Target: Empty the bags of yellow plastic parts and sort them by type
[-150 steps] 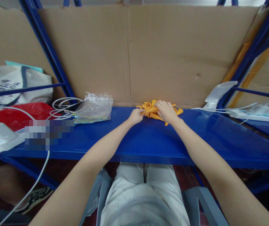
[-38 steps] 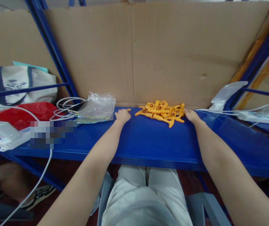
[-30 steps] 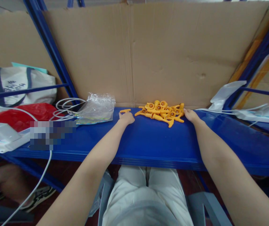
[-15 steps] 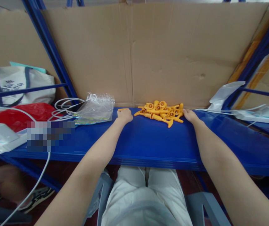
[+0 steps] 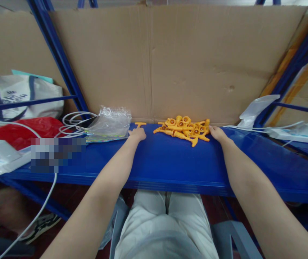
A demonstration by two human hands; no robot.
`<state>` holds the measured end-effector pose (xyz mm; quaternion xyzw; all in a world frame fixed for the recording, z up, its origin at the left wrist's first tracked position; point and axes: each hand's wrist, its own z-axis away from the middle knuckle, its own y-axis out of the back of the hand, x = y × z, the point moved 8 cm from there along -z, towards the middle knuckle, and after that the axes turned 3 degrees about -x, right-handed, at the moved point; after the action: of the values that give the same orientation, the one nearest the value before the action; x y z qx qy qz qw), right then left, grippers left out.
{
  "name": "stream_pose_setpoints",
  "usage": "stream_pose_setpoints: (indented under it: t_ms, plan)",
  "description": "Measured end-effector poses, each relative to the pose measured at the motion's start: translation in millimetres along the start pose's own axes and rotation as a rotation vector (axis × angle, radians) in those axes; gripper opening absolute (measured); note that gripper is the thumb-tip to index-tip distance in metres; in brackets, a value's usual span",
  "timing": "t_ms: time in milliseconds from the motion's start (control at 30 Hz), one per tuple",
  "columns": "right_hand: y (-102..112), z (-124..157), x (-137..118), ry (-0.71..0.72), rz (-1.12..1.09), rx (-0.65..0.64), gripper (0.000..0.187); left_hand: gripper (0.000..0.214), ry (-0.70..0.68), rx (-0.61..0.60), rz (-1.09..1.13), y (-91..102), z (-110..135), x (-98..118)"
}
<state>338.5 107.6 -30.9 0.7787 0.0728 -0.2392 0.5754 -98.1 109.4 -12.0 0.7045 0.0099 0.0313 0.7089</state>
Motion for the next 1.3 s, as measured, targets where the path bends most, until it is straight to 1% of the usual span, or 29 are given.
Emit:
stream_pose_setpoints:
  t_ms: [100,300,433,667,767,900,1000,1067,1167,1300]
  plan:
    - [0.7,0.8,-0.2,-0.004,-0.008,0.003,0.046,0.053,0.025,-0.003,0.048,-1.8,-2.0,-6.1]
    - [2.0,4.0,-2.2,-0.009,0.006,0.001,0.046,0.054,0.052,0.046,0.135,-2.6,-6.0,-16.8]
    - [2.5,3.9,-3.5,0.001,0.006,0.007,0.045,0.052,0.070,0.054,0.165,-4.6,-7.9,-22.7]
    - [2.0,7.6,-6.7,-0.004,0.016,-0.022,0.046,0.053,0.063,0.083,0.172,-6.2,-11.2,-22.9]
    - [4.2,9.7,-8.5,-0.006,0.019,-0.012,0.045,0.052,0.053,0.094,0.187,-7.6,-13.8,-22.8]
    - [5.7,10.3,-8.8,-0.019,0.015,-0.007,0.044,0.053,0.042,0.144,0.215,-6.5,-15.5,-23.7]
    - [5.3,10.9,-9.6,-0.025,0.018,-0.018,0.045,0.054,0.069,0.232,0.176,0.2,-13.4,-27.0]
    - [5.1,12.1,-10.6,-0.028,0.021,-0.026,0.046,0.050,0.111,0.263,0.132,3.9,-11.8,-30.2]
    - [5.4,15.0,-12.0,-0.043,0.019,-0.036,0.047,0.047,0.172,0.241,0.095,5.0,-11.0,-34.0]
    - [6.4,17.1,-13.8,-0.050,0.024,-0.040,0.048,0.049,0.192,0.229,0.090,6.8,-9.9,-33.4]
